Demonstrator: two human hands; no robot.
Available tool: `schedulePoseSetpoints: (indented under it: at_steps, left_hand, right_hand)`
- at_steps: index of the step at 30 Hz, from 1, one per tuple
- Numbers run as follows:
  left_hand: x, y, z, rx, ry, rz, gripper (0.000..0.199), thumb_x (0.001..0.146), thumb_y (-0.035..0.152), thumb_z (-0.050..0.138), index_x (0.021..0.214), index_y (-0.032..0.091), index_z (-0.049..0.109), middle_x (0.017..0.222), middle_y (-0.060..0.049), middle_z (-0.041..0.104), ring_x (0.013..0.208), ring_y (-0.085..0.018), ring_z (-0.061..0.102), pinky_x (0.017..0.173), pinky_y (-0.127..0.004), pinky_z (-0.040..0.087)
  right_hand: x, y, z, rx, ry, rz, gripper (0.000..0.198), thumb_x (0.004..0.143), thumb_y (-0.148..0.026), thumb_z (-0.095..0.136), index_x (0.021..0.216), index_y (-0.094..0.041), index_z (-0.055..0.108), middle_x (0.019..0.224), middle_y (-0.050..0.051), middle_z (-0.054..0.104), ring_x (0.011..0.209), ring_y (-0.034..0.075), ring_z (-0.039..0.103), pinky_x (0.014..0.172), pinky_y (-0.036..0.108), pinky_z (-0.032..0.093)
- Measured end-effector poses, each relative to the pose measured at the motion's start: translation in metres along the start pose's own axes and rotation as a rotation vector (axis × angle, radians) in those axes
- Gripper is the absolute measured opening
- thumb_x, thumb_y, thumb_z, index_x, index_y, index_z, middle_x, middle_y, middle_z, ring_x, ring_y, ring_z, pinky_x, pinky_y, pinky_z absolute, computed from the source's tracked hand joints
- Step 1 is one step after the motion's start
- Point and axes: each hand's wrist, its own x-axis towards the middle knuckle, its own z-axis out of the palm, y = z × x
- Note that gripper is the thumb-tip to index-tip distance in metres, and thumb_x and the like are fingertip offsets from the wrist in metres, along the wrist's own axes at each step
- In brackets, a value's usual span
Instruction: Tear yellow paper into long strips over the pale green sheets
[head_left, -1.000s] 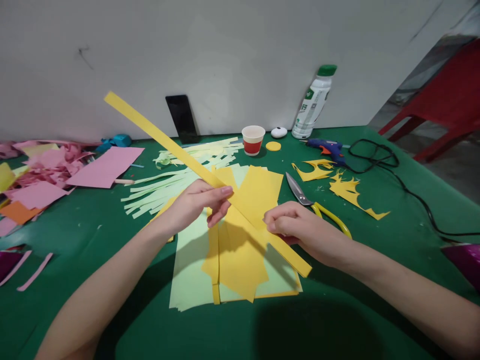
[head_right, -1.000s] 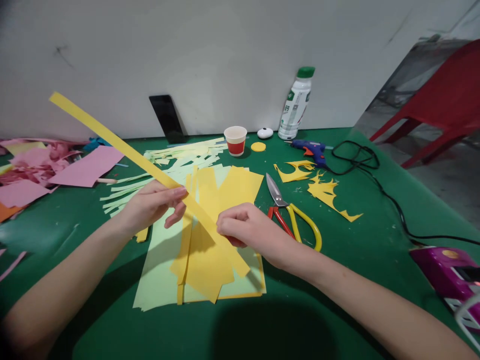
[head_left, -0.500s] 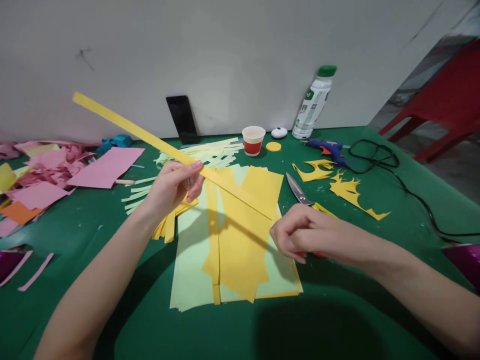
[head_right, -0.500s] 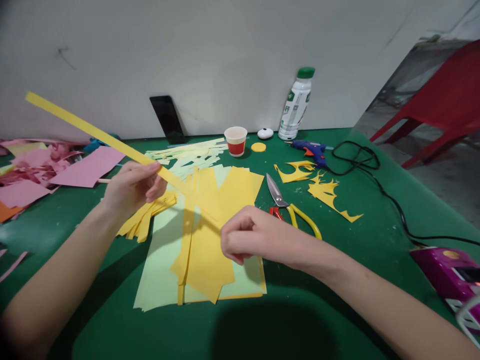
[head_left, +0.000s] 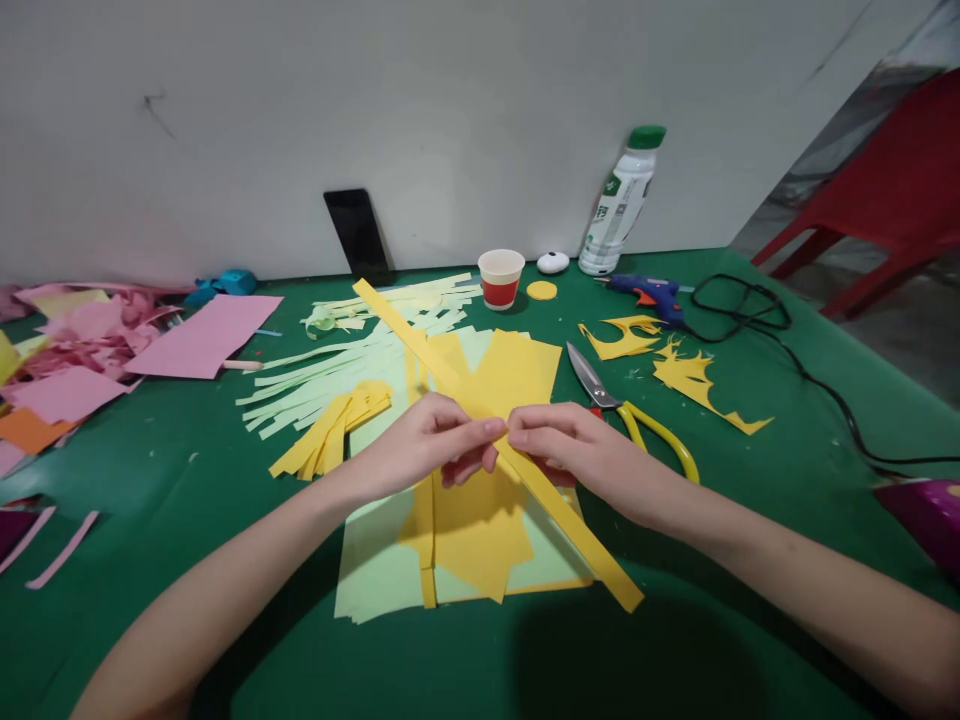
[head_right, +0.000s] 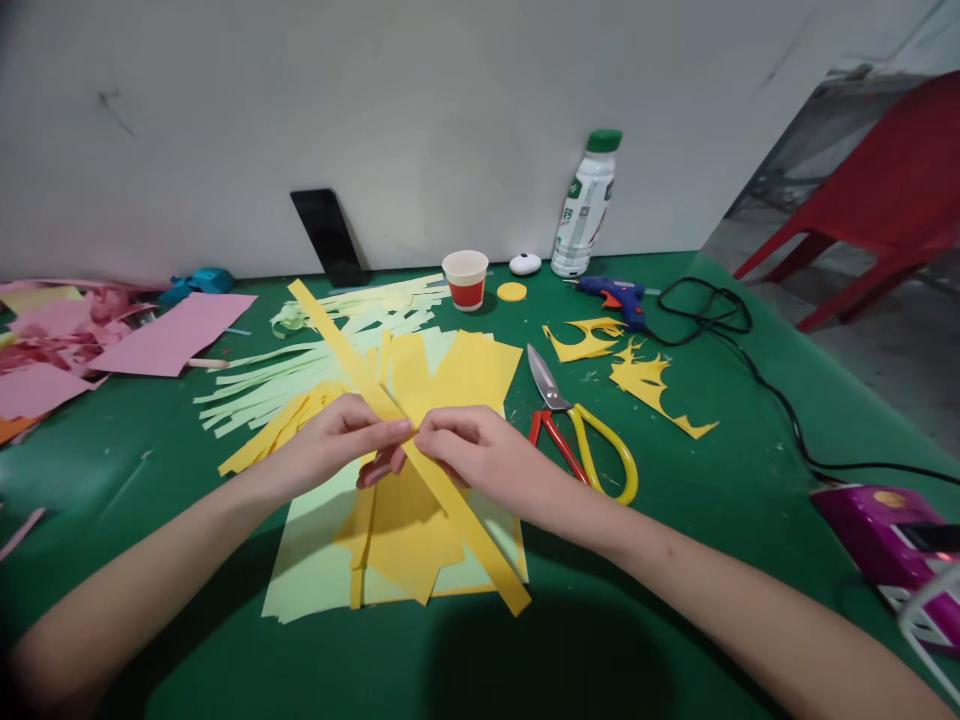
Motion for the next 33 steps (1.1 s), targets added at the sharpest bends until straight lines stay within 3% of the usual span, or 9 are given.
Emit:
schedulePoseSetpoints:
  at_steps: [9,15,21,28,33]
  left_hand:
    - [-0.004,0.005,0.011,0.094,0.023,0.009,0.041,0.085,0.038,0.041,0.055,0.014,0.056,0.042,0.004,0.046,0.039,-0.005,0.039,0.044,-0.018,0.032]
    - [-0.007,0.004,0.010,0.039,0.136,0.013,0.039,0.084,0.037,0.044,0.056,0.014,0.059,0.041,0.004,0.046,0.039,-0.005,0.041,0.045,-0.018,0.034]
    - [-0.006,0.007,-0.002,-0.078,0.217,-0.015,0.036,0.080,0.032,0.051,0.051,0.013,0.058,0.039,0.004,0.045,0.038,-0.005,0.041,0.045,-0.019,0.034]
    - [-0.005,-0.002,-0.030,-0.090,0.354,0.086,0.044,0.080,0.028,0.052,0.038,0.015,0.049,0.033,0.004,0.041,0.035,-0.005,0.036,0.047,-0.020,0.034]
    - [-0.005,-0.002,-0.043,-0.110,0.396,0.108,0.043,0.079,0.025,0.052,0.038,0.014,0.051,0.031,0.003,0.040,0.034,-0.005,0.038,0.046,-0.020,0.034]
  right_hand:
    - [0.003,0.006,0.000,0.021,0.021,0.009,0.023,0.070,-0.024,0.039,0.053,-0.016,0.052,0.049,-0.005,0.031,0.046,0.008,0.025,0.043,0.025,0.017]
    - [0.001,0.008,0.002,0.179,0.013,0.045,0.023,0.068,-0.022,0.042,0.046,-0.018,0.035,0.049,-0.006,0.023,0.047,0.008,0.019,0.044,0.025,0.014]
    - [-0.002,0.005,0.002,0.227,0.007,0.073,0.027,0.067,-0.020,0.044,0.047,-0.018,0.027,0.052,-0.006,0.021,0.049,0.008,0.016,0.046,0.026,0.012]
    - [-0.004,0.007,-0.002,0.266,-0.049,0.074,0.028,0.068,-0.019,0.044,0.047,-0.017,0.025,0.055,-0.005,0.022,0.051,0.008,0.018,0.048,0.027,0.013]
    - [-0.004,0.006,-0.005,0.279,-0.056,0.071,0.029,0.068,-0.020,0.044,0.047,-0.017,0.024,0.056,-0.004,0.022,0.052,0.009,0.019,0.047,0.027,0.014]
